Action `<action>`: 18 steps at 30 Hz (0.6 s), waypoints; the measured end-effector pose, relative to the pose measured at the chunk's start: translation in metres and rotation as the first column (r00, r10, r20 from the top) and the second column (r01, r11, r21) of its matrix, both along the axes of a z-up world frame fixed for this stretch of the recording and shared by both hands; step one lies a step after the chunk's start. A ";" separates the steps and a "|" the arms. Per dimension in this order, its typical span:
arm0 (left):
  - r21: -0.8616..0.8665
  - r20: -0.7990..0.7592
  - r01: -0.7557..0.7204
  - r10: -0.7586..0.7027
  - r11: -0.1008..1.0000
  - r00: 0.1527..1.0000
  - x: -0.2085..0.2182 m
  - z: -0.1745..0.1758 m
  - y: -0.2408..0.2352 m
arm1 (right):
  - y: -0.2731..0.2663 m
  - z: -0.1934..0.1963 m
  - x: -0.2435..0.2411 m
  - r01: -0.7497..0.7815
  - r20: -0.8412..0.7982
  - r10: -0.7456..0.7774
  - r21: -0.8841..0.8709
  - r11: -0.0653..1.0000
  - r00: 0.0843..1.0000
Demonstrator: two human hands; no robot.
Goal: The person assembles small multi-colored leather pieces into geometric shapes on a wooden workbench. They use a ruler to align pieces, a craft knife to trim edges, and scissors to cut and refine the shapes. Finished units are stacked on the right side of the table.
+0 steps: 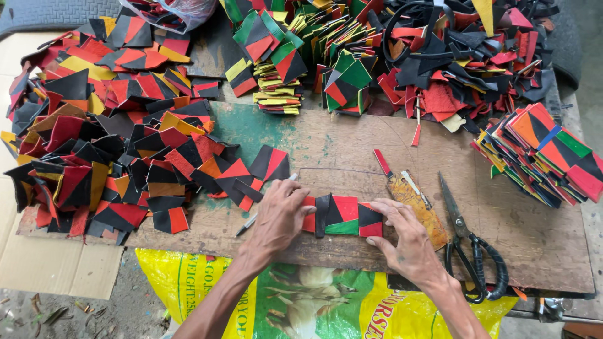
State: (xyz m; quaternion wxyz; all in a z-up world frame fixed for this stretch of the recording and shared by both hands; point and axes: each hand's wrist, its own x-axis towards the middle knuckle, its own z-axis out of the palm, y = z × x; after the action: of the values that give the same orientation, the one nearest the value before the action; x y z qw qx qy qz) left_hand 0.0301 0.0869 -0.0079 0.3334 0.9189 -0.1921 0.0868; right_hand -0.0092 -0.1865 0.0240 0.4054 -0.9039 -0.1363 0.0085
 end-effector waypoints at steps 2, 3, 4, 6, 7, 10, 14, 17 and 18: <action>0.033 -0.032 0.029 -0.028 0.999 0.999 0.006 0.001 -0.005 | 0.001 0.000 0.003 -0.002 -0.016 0.003 0.009 1.000 1.000; 0.044 -0.067 0.040 -0.037 0.998 0.997 0.008 0.001 -0.006 | 0.000 0.000 0.003 -0.011 -0.021 0.011 0.007 1.000 1.000; 0.054 -0.100 0.054 -0.049 0.997 0.994 0.011 0.002 -0.008 | -0.001 0.000 0.004 -0.016 -0.025 0.016 0.005 1.000 1.000; 0.070 -0.126 0.058 -0.049 0.996 0.991 0.015 0.004 -0.010 | -0.002 0.000 0.006 -0.010 -0.056 0.011 0.011 1.000 0.998; 0.079 -0.140 0.058 -0.047 0.995 0.989 0.016 0.005 -0.010 | -0.003 0.000 0.006 0.001 -0.085 0.000 0.018 1.000 0.996; 0.106 -0.148 0.042 -0.026 0.993 0.989 0.018 0.005 -0.013 | 0.000 -0.006 0.014 0.000 0.046 0.003 -0.068 0.998 0.999; 0.118 -0.126 0.018 -0.003 0.993 0.992 0.015 0.001 -0.019 | 0.007 -0.015 0.023 0.073 0.051 -0.065 -0.159 0.985 0.997; 0.084 -0.189 0.029 -0.013 0.996 0.982 0.016 -0.003 -0.020 | 0.010 -0.017 0.031 0.096 0.001 -0.097 -0.150 0.984 0.995; 0.060 -0.205 0.035 -0.022 0.998 0.978 0.016 -0.005 -0.020 | 0.010 -0.017 0.033 0.116 -0.067 -0.125 -0.120 0.986 0.990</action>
State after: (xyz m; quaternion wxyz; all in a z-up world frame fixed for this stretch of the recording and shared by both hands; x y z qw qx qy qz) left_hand 0.0460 0.0666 -0.0130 0.3232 0.9303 -0.1725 -0.0190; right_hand 0.0238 -0.1769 0.0072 0.3566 -0.9316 -0.0654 0.0256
